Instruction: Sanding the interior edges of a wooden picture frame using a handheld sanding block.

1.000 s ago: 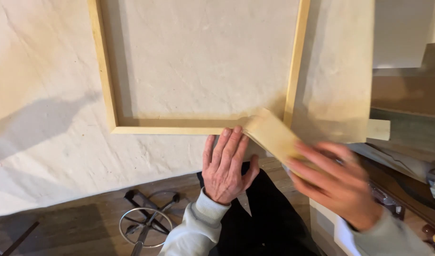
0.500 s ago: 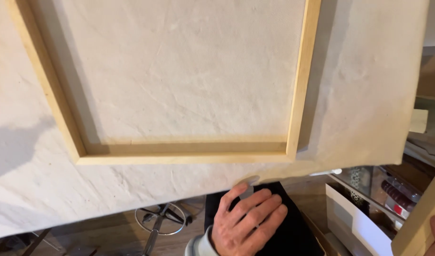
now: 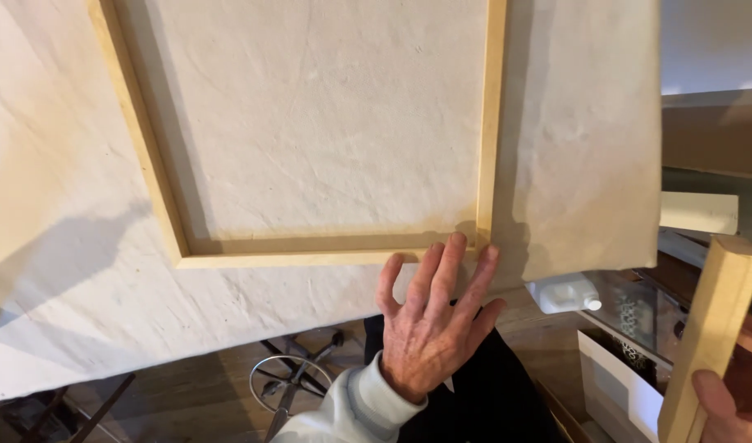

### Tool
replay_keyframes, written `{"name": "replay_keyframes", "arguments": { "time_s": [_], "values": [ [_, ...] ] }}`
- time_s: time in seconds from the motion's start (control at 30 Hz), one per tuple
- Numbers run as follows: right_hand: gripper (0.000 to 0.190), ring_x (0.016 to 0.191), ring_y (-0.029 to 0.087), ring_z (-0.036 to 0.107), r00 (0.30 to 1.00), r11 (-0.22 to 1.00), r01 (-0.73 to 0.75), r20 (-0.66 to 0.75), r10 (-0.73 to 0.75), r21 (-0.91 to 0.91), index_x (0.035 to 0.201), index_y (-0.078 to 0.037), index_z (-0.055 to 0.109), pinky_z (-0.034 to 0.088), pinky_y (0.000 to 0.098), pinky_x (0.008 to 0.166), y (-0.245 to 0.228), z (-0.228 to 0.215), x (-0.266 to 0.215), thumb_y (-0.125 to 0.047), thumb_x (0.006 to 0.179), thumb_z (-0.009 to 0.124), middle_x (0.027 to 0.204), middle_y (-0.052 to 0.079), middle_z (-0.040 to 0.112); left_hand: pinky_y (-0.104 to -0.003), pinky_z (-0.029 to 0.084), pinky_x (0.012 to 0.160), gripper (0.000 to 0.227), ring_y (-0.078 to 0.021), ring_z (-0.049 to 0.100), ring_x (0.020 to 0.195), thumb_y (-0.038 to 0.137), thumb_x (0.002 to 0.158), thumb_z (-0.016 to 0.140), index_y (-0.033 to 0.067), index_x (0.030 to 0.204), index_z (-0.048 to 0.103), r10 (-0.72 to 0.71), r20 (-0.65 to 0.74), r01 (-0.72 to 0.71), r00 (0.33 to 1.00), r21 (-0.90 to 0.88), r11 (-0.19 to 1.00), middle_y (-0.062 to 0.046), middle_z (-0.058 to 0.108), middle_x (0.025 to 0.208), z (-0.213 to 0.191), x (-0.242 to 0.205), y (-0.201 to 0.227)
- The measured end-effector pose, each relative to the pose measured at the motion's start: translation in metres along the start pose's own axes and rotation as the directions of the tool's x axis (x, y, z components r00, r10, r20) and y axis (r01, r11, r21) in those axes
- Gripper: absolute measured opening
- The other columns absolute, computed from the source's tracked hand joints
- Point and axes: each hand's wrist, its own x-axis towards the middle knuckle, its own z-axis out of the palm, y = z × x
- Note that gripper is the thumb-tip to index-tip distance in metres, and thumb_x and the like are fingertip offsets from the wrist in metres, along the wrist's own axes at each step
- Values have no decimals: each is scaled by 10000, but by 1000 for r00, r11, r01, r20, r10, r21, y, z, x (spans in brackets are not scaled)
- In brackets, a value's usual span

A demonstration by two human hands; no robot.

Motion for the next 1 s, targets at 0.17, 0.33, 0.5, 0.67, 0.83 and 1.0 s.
{"name": "replay_keyframes", "arguments": {
  "time_s": [0.17,0.33,0.5,0.67,0.83,1.0],
  "values": [
    [610,1199,306,642,998,999,34,46,-36,40,1482,-89,478,595,444,971,-17,21,-13,-10,898,637,1487,228,486,-525,296,1211,541,-237,476,1423,400,1005,768,188,1479,618,31,1,-31,1000,4,1000,-98,478,1582,-11,-7,-6],
    [455,1370,301,541,991,979,127,32,-133,158,1397,-53,469,524,419,1165,-5,20,-21,13,988,657,1559,221,438,-519,306,1167,543,-246,522,1357,374,960,770,156,1442,645,-12,20,11,1000,20,1000,-113,516,1537,-12,-1,0],
    [527,1374,314,552,988,982,126,69,-137,141,1421,-60,506,535,433,1140,-43,34,-14,42,925,652,1546,221,471,-501,351,1135,466,-246,571,1284,331,968,781,156,1373,631,1,-53,-4,999,-50,999,-99,568,1471,-29,2,-8],
    [537,1426,309,535,974,947,211,33,-225,244,1393,-42,545,504,419,1175,-76,41,-10,71,882,663,1518,220,500,-437,500,1023,548,-304,614,1206,267,965,751,72,1439,558,-134,-112,91,985,-324,942,-121,624,1324,-47,116,-14],
    [543,1397,327,570,966,918,259,-72,-249,299,1341,31,572,525,441,1135,-100,33,-8,107,811,662,1509,266,538,-474,544,831,575,-367,622,1056,188,846,716,19,1349,495,-263,-217,196,940,-286,938,-139,579,1177,37,231,-32],
    [463,1296,267,610,966,946,244,-137,-218,212,1403,42,587,519,396,1138,-59,10,-22,84,943,606,1403,250,602,-505,533,828,399,-366,615,1042,34,854,597,53,1249,547,-118,14,116,993,-312,943,-146,567,1150,1,166,11]
  ]
}}
